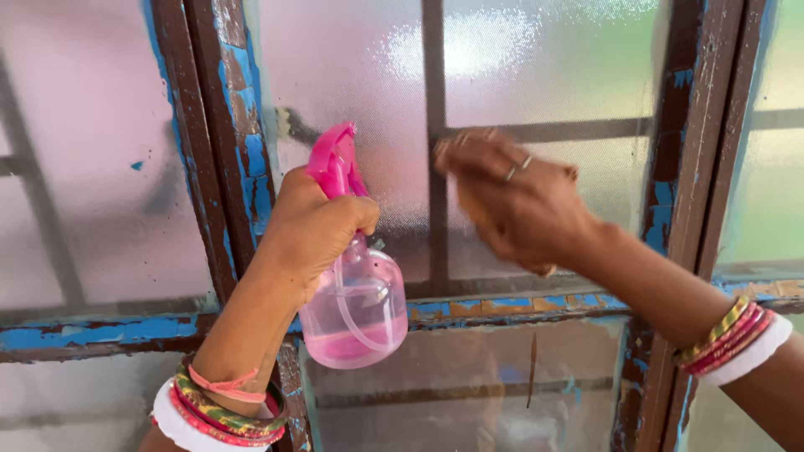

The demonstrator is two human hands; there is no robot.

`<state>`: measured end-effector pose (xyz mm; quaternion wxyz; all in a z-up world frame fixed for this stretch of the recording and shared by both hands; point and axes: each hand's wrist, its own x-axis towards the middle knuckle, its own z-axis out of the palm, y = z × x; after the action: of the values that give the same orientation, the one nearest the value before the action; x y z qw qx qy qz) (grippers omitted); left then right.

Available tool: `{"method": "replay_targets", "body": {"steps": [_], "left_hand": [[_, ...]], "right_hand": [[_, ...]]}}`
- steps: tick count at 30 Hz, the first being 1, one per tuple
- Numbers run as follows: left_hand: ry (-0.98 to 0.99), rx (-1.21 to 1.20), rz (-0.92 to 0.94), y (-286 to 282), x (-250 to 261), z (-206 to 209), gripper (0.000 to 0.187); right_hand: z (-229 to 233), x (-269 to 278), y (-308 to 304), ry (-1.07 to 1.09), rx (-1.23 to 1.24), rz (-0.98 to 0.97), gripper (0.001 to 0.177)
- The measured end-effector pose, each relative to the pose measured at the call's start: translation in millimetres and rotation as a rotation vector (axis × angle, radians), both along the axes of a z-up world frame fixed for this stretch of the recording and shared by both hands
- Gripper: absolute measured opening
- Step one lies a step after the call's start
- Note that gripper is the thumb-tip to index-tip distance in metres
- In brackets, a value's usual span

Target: The person wipes a window pane and its frame with a cloth while holding a spray bottle.

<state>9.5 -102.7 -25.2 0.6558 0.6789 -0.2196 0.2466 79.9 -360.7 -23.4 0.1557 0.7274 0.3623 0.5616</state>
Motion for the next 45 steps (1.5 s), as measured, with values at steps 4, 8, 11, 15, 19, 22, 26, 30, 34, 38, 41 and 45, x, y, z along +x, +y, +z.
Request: {"method": "replay_targets", "body": {"steps": [4, 8, 11, 15, 19, 22, 26, 30, 34, 38, 41, 45], "left_hand": [[-0.021, -0.008, -0.032, 0, 1, -2, 0.016], [-0.040, 0.024, 0.009, 1, 2, -1, 0.014], [-0.014, 0.034, 0.027, 2, 3, 1, 0.012], [-0.074, 0.050, 0.033, 3, 6, -2, 0.014], [-0.052, 0.054, 0.046, 3, 9, -4, 0.011], [-0.088, 0.036, 0.011, 2, 8, -4, 0.014], [-0.082, 0.052, 0.038, 2, 7, -4, 0.013], [-0.092, 0.058, 0.029, 4, 6, -4, 0.012], [-0.083, 0.072, 0.002, 7, 6, -4, 0.012], [-0.087, 0.061, 0.003, 8, 8, -4, 0.013], [-0.089, 0.049, -0.015, 8, 10, -4, 0.014], [-0.111, 0.049, -0.022, 9, 12, -4, 0.014]], "right_hand": [[-13, -4, 1, -0.008, -0.222, 0.265, 0.055], [18, -7, -7, 0.019, -0.154, 0.192, 0.049], [51, -8, -13, 0.001, 0.032, 0.200, 0.055], [47, 5, -1, -0.163, 0.183, 0.198, 0.060], [13, 5, 11, 0.059, 0.177, 0.097, 0.043], [-16, -3, 14, 0.009, 0.037, 0.037, 0.069], [-18, -2, 9, 0.032, -0.156, 0.272, 0.065], [7, -1, 3, 0.107, -0.002, 0.165, 0.065], [28, -3, 6, -0.011, 0.144, 0.302, 0.057], [18, 2, 32, -0.136, 0.321, 0.244, 0.066], [-3, -3, 43, -0.057, 0.318, 0.241, 0.065], [-27, -10, 41, -0.072, 0.117, 0.257, 0.068]]}}
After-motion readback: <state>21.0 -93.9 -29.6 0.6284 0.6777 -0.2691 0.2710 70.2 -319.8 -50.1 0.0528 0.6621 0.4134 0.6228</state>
